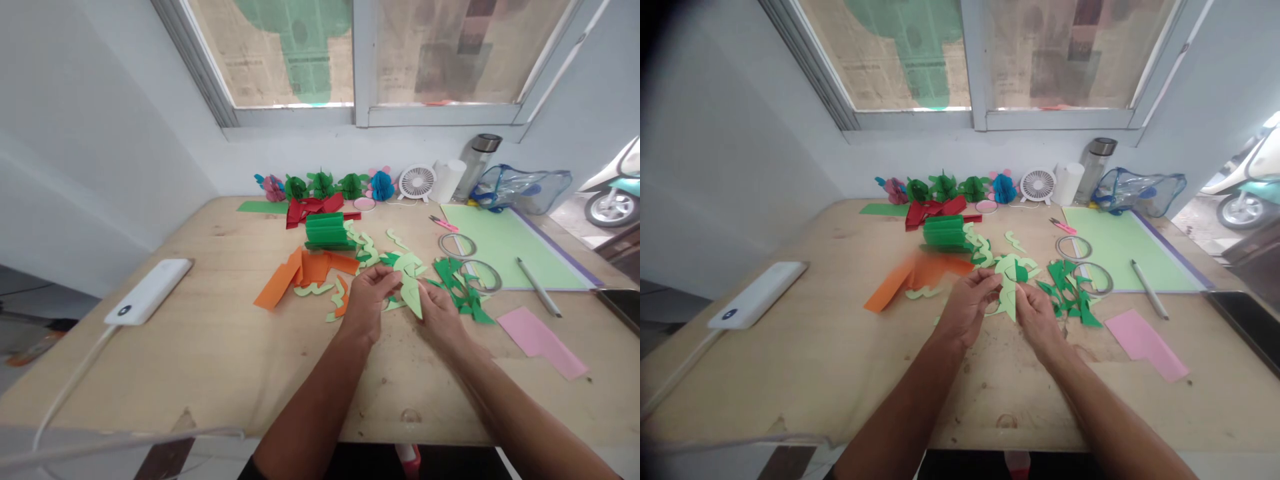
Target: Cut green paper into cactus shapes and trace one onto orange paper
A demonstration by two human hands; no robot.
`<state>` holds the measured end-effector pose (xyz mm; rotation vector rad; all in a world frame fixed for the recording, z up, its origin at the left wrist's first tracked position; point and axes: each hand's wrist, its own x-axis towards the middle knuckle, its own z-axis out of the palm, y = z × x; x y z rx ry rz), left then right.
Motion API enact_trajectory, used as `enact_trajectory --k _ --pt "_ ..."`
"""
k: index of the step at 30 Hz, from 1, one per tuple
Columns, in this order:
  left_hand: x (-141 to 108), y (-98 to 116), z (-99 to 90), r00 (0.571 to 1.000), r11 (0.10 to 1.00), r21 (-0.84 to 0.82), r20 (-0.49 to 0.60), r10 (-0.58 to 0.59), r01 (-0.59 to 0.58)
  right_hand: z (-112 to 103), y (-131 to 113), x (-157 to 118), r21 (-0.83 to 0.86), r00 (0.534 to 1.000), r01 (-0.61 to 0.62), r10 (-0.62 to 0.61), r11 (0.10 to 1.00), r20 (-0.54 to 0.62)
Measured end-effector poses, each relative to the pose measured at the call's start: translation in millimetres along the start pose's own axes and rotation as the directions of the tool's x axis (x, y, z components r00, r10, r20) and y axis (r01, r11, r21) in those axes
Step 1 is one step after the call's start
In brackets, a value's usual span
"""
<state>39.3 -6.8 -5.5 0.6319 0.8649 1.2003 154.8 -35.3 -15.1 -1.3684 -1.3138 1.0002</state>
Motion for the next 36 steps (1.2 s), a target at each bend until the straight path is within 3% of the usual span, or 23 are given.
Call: enact_trajectory --k 7,19,28,36 --pt "1.2 5.0 -1.0 0.999 0.999 -0.017 -0.019 0.046 -0.046 -2.4 -8.8 -0.1 -0.136 1.0 0.015 -0.016 0.991 -0.005" --pt "0.4 -1.8 1.4 0.997 0.998 -0.035 -0.054 0.048 -0.05 0.0 -8.9 -0.5 -0.044 1.0 0.001 -0.001 0.999 -0.013" --pt "-1.1 -3.0 4.4 0.998 0.997 -0.074 -0.062 0.033 -0.038 -0.1 -9.4 0.8 -0.067 0.999 0.029 -0.032 0.997 -0.037" --pt "5.0 0.6 -1.2 0.98 0.989 -0.023 -0.139 0.143 -0.147 -0.4 -6.5 -2.3 0.153 0.984 -0.176 0.178 0.972 0.0"
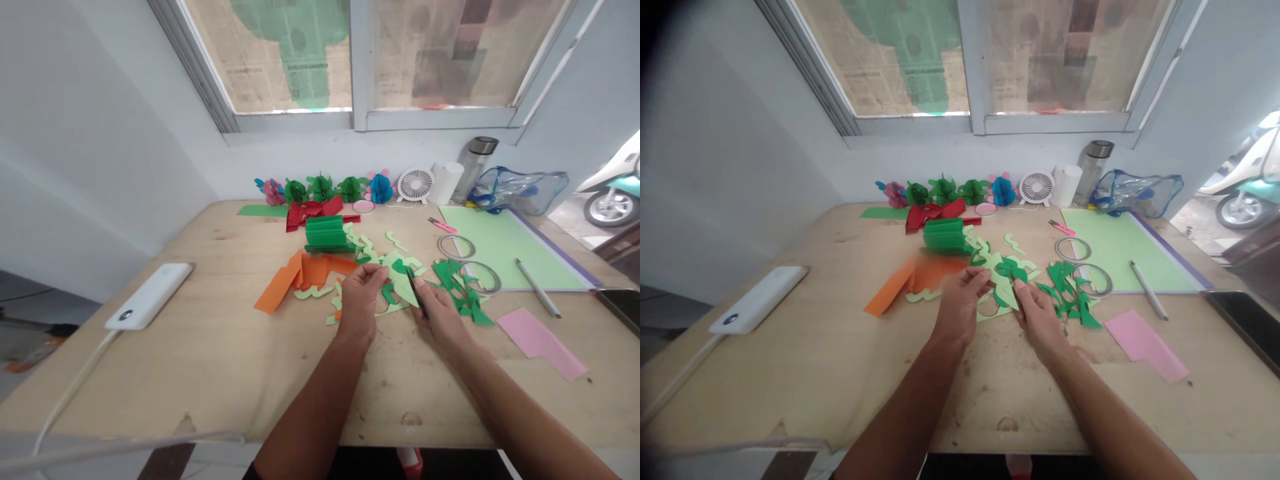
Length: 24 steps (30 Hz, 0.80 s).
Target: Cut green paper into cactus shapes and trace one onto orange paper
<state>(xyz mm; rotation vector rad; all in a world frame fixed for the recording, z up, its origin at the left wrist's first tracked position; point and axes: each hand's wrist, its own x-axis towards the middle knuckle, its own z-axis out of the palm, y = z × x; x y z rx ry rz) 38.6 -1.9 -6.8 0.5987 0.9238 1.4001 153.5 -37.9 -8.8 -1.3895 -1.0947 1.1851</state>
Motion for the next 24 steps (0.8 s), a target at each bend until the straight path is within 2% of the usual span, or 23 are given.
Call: enact_trajectory --k 7,10,14,24 --pt "1 -1 0.4 0.999 0.998 0.06 0.023 0.034 -0.035 -1 4 3 0.217 1.0 -0.024 0.023 0.976 0.003" --pt "-1 -2 1.3 0.995 0.995 0.093 0.086 -0.041 0.033 -1 3 3 0.243 0.999 -0.022 0.033 0.97 -0.043" --pt "-7 -4 2.5 0.967 0.971 0.221 0.209 -0.143 0.096 -3 3 4 0.266 0.993 0.024 0.007 0.964 -0.114" --pt "-3 -10 0.6 0.959 0.958 0.286 0.263 -0.109 0.03 -6 4 8 0.319 0.989 0.04 0.008 0.947 -0.146"
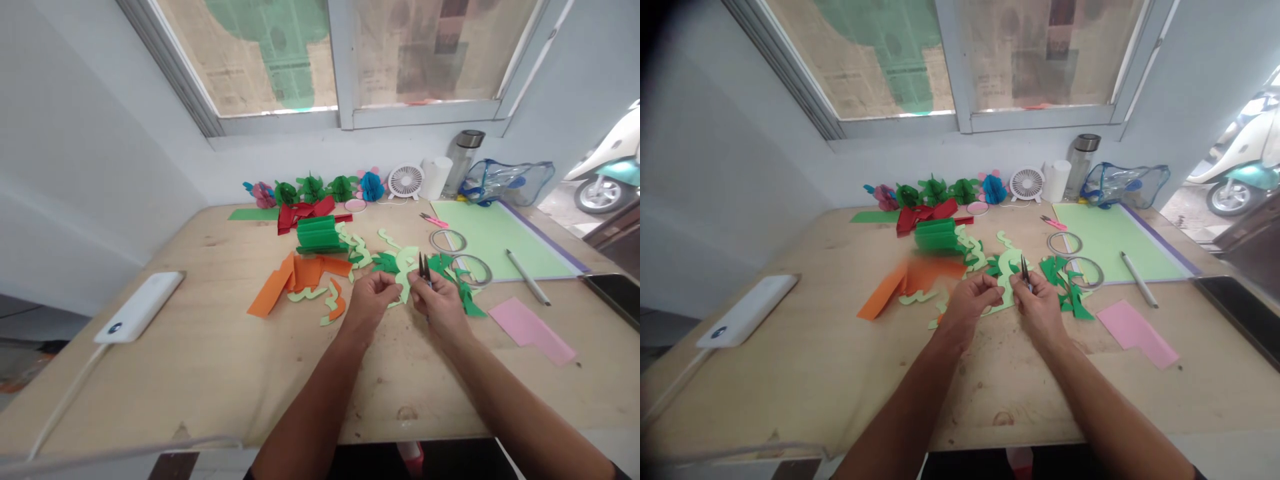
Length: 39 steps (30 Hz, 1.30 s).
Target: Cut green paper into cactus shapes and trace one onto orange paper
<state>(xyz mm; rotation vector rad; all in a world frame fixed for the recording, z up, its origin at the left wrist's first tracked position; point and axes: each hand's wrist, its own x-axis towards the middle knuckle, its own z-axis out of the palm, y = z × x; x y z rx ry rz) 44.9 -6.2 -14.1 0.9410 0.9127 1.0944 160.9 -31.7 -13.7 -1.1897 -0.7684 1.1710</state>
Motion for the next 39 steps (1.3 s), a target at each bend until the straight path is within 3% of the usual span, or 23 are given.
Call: enact_trajectory --k 4,8,16,23,39 --pt "4 -3 -1.9 0.999 0.999 0.024 -0.031 0.044 -0.043 -1 1 2 -0.007 0.999 0.015 -0.015 1.0 -0.032" --pt "1 1 0.8 0.994 0.999 -0.04 -0.112 0.013 -0.018 -1 1 2 -0.066 1.0 0.023 -0.024 0.998 -0.01" --pt "1 11 -5.2 0.978 0.996 -0.087 -0.208 0.016 -0.035 1 -5 -5 -0.146 0.992 0.053 -0.035 0.988 0.124" --pt "2 21 -14.8 0.977 0.994 -0.081 -0.205 0.055 -0.073 4 0 -7 -0.261 0.973 -0.023 0.082 0.965 0.218" --pt "0 19 -7.5 0.976 0.994 -0.034 -0.196 0.095 -0.104 6 -2 -9 -0.312 0.968 -0.013 0.09 0.95 0.235"
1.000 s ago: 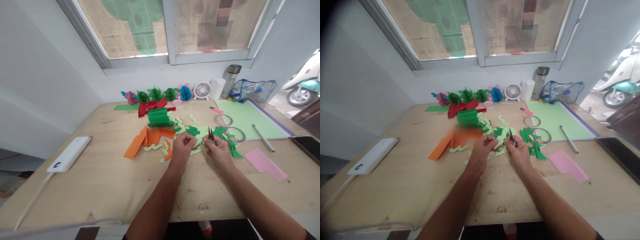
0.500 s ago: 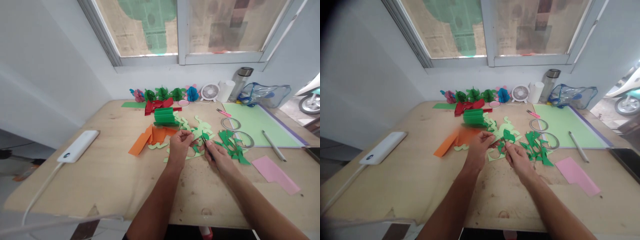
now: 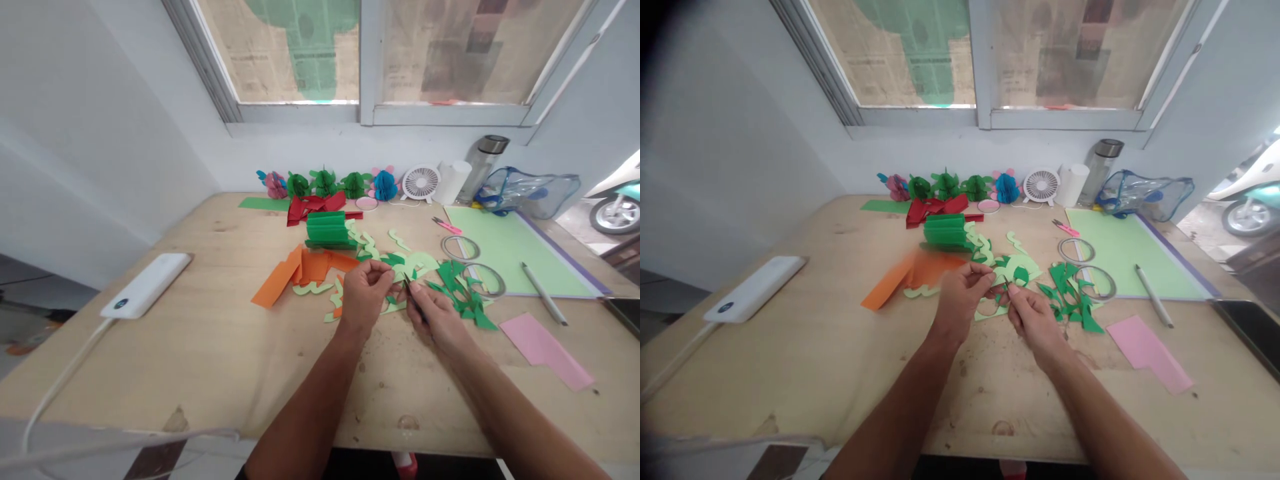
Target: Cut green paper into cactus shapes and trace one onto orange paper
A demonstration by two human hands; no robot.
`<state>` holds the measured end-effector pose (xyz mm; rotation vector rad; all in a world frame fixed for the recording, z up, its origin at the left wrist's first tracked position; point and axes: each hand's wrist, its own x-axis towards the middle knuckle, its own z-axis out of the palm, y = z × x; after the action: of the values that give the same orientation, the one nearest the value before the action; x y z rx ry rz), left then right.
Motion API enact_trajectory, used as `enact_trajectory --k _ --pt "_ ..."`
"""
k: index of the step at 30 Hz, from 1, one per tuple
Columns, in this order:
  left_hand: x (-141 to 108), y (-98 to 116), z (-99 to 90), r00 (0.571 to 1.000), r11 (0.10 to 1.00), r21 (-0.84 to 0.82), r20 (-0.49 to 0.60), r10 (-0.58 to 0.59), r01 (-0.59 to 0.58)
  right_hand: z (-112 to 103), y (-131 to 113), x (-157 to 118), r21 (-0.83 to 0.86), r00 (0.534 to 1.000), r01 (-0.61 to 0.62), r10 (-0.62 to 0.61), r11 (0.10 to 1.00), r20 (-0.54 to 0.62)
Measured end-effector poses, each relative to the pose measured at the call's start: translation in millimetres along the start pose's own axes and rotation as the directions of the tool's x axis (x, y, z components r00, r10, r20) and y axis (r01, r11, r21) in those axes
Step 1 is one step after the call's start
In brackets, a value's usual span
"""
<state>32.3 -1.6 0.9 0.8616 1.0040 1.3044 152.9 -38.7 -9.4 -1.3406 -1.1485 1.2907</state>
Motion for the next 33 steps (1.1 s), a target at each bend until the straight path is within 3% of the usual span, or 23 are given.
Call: enact_trajectory --k 6,33 --pt "1.4 -3.4 -2.1 0.999 0.997 0.069 0.015 0.037 -0.038 0.0 4.1 1.3 0.049 1.0 -0.014 0.014 0.999 -0.008" --pt "1.0 -1.2 -3.3 0.996 0.993 0.09 0.05 0.077 -0.082 -0.2 7.0 1.1 0.064 0.999 -0.054 0.054 0.996 -0.005"
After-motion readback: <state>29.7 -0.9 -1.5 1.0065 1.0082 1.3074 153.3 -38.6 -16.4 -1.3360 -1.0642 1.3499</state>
